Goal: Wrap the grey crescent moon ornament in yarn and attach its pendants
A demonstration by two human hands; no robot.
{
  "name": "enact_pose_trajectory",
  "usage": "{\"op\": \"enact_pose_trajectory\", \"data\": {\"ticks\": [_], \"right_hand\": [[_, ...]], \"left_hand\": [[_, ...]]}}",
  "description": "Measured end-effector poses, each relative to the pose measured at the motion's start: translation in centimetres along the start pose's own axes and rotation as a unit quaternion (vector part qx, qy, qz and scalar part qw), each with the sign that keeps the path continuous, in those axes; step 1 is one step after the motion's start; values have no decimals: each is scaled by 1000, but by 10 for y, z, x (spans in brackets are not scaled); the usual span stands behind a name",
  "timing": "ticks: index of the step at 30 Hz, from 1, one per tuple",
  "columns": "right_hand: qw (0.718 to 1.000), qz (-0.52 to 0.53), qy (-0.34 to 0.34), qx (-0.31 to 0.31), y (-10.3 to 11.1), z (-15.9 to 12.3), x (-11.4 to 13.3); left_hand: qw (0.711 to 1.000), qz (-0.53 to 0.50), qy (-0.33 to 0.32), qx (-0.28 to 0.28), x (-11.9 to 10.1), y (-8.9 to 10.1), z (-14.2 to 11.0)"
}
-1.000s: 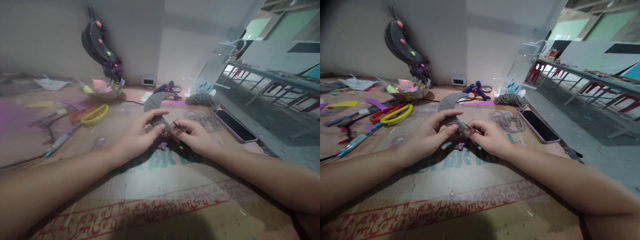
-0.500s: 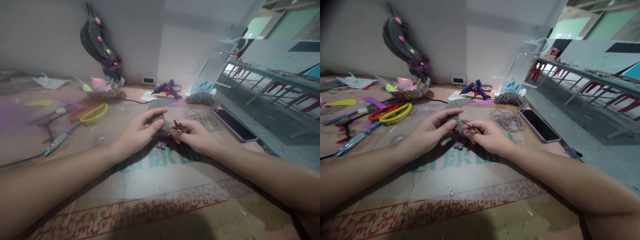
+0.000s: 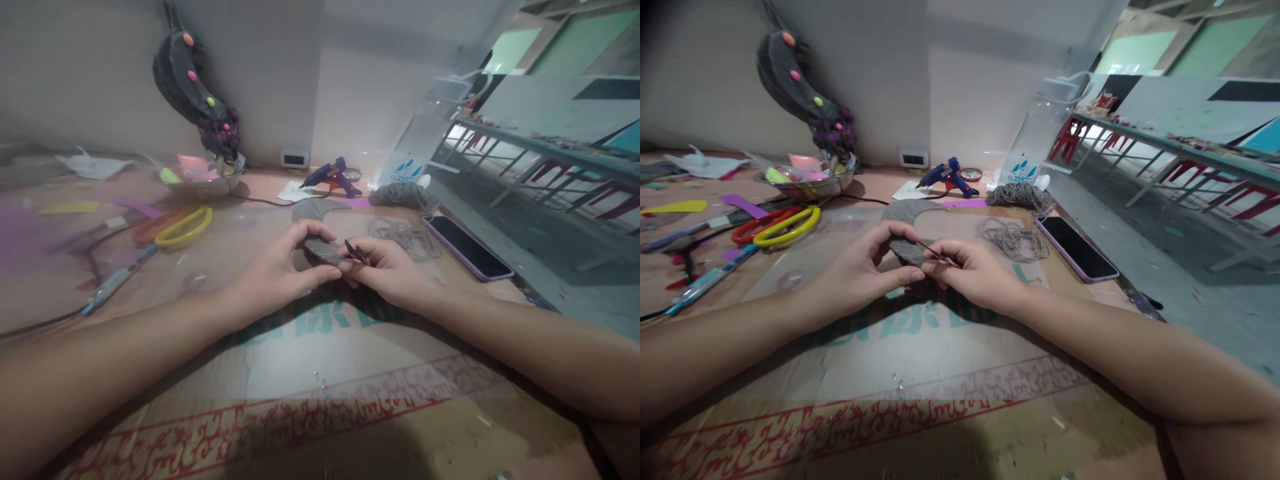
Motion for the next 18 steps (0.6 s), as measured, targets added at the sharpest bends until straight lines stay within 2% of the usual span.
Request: {"op": "enact_pose_trajectory", "data": {"ticks": [5,10,14,18], "right_hand": [[999,-12,18,35,-5,-1,7],[995,-74,45,51,6,-3,15],[981,-176,80,28,16,-8,22],[950,-283,128,-7,20,-17,22]], "left_hand": [[998,-43,34,10,3,-3,-1],[995,-70,61,35,6,-8,-4],[995,-64,60,45,5,-9,-4],[996,-27,66,58,4,-11,-4]]}}
Point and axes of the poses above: each hand's wrist, its own z-axis towards the middle knuckle, its own y-axis out of the back of the hand, x = y × z, the point moved 7 cm from there along z, towards the middle knuckle, and after that the axes turned 3 degrees about y, right-handed, at the moved point
